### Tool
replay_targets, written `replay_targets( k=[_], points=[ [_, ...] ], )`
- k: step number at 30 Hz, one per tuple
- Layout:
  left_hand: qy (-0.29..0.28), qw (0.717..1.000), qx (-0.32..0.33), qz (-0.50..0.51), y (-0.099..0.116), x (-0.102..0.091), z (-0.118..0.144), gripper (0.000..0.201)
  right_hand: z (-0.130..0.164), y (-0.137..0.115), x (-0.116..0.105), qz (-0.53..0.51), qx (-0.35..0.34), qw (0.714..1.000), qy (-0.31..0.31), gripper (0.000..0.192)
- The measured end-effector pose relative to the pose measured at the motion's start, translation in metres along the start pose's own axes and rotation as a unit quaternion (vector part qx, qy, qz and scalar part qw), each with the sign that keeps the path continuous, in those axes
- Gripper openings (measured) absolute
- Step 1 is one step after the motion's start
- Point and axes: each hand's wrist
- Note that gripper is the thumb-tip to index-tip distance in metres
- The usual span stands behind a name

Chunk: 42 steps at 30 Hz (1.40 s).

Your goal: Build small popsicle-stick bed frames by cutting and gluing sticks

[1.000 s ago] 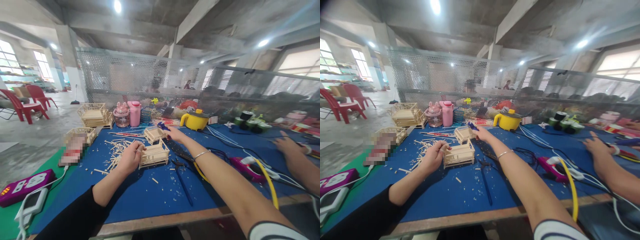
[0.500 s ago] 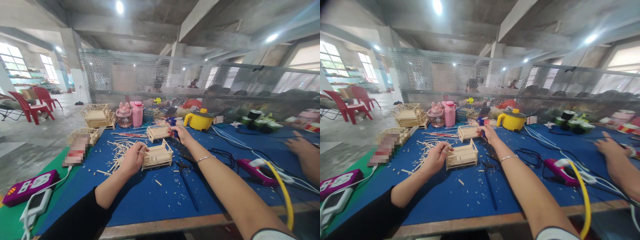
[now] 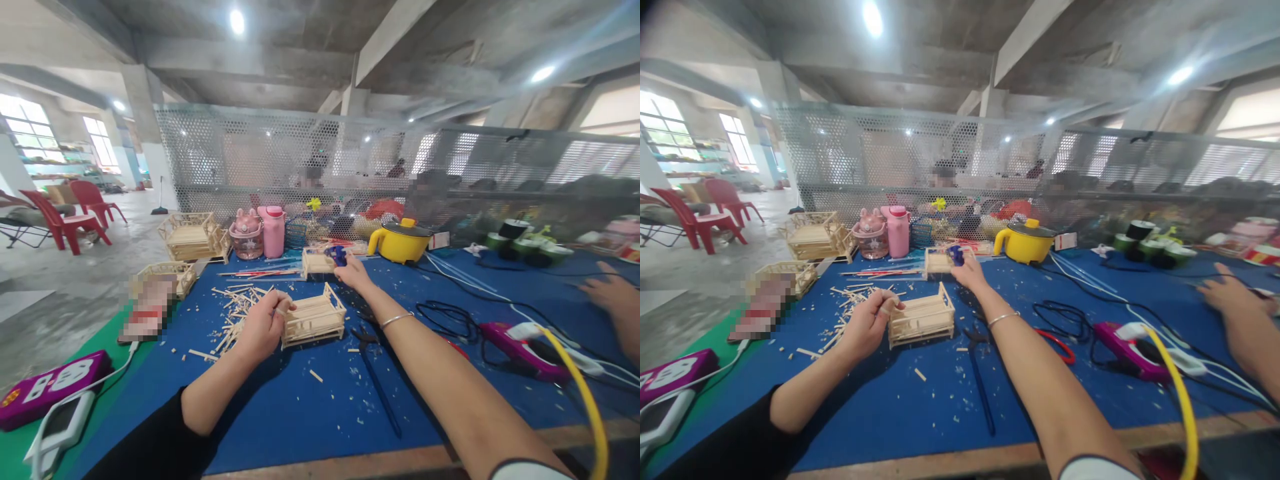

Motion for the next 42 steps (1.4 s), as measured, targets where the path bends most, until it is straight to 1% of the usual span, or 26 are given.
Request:
replay_targets(
  k=[2, 6, 8, 10, 12, 14, 17, 18, 19, 20, 22, 24, 27, 29, 32, 36, 42],
  points=[
    [-0.001, 1.0, -0.002, -0.002, 0.0, 0.0, 0.0, 0.026, 0.0, 0.004, -0.009, 0.025, 0.004, 0.999, 0.019, 0.018],
    [-0.001, 1.0, -0.007, -0.003, 0.0, 0.0, 0.0, 0.026, 0.006, 0.006, -0.029, 0.051, 0.009, 0.998, 0.026, 0.018],
    [0.0, 1.0, -0.006, -0.003, 0.001, 0.0, 0.0, 0.025, 0.014, -0.002, -0.038, 0.058, -0.003, 0.998, 0.034, 0.021],
    [0.002, 1.0, -0.002, -0.001, 0.001, -0.001, 0.0, 0.024, 0.029, -0.017, -0.046, 0.062, -0.019, 0.997, 0.04, 0.023],
    [0.012, 1.0, -0.001, 0.002, 0.002, -0.001, 0.0, 0.024, 0.054, -0.039, -0.054, 0.064, -0.036, 0.997, 0.033, 0.022],
    [0.024, 1.0, -0.004, 0.007, 0.002, -0.002, -0.001, 0.025, 0.089, -0.062, -0.061, 0.075, -0.073, 0.994, 0.028, 0.023],
    [0.034, 0.999, -0.01, 0.017, 0.001, -0.003, -0.002, 0.025, 0.151, -0.089, -0.064, 0.004, -0.098, 0.995, -0.014, 0.023],
    [0.035, 0.999, -0.01, 0.02, 0.0, -0.003, -0.003, 0.024, 0.171, -0.094, -0.062, -0.03, -0.107, 0.994, -0.019, 0.028],
    [0.034, 0.999, -0.01, 0.022, 0.0, -0.003, -0.003, 0.024, 0.189, -0.096, -0.059, -0.056, -0.122, 0.991, -0.005, 0.037],
    [0.033, 0.999, -0.01, 0.022, 0.0, -0.003, -0.003, 0.024, 0.206, -0.096, -0.055, -0.054, -0.137, 0.989, 0.0, 0.041],
    [0.035, 0.999, -0.004, 0.021, -0.001, -0.003, -0.003, 0.024, 0.232, -0.091, -0.044, -0.001, -0.157, 0.988, 0.011, 0.037],
    [0.043, 0.999, 0.004, 0.016, -0.001, -0.003, -0.004, 0.024, 0.248, -0.085, -0.033, 0.062, -0.178, 0.982, -0.013, 0.035],
    [0.064, 0.998, 0.01, 0.019, -0.003, -0.001, -0.005, 0.022, 0.257, -0.078, -0.02, 0.141, -0.243, 0.958, -0.05, 0.041],
    [0.066, 0.997, -0.005, 0.026, -0.005, 0.0, -0.007, 0.021, 0.259, -0.076, -0.014, 0.174, -0.291, 0.94, -0.049, 0.044],
    [0.044, 0.998, -0.038, 0.038, -0.009, 0.002, -0.009, 0.023, 0.259, -0.072, -0.006, 0.192, -0.335, 0.922, -0.037, 0.046],
    [0.024, 0.997, -0.058, 0.044, -0.013, 0.004, -0.011, 0.023, 0.258, -0.069, 0.0, 0.188, -0.351, 0.917, -0.024, 0.048],
    [0.025, 0.998, -0.051, 0.039, -0.012, 0.005, -0.01, 0.021, 0.255, -0.074, 0.004, 0.168, -0.353, 0.92, -0.019, 0.048]
  ],
)
Point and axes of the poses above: each hand's wrist, its own z-axis away from the middle knuckle, its own x-axis out of the palm, y = z × x, and after that the axes turned 15 degrees about -x, right-handed
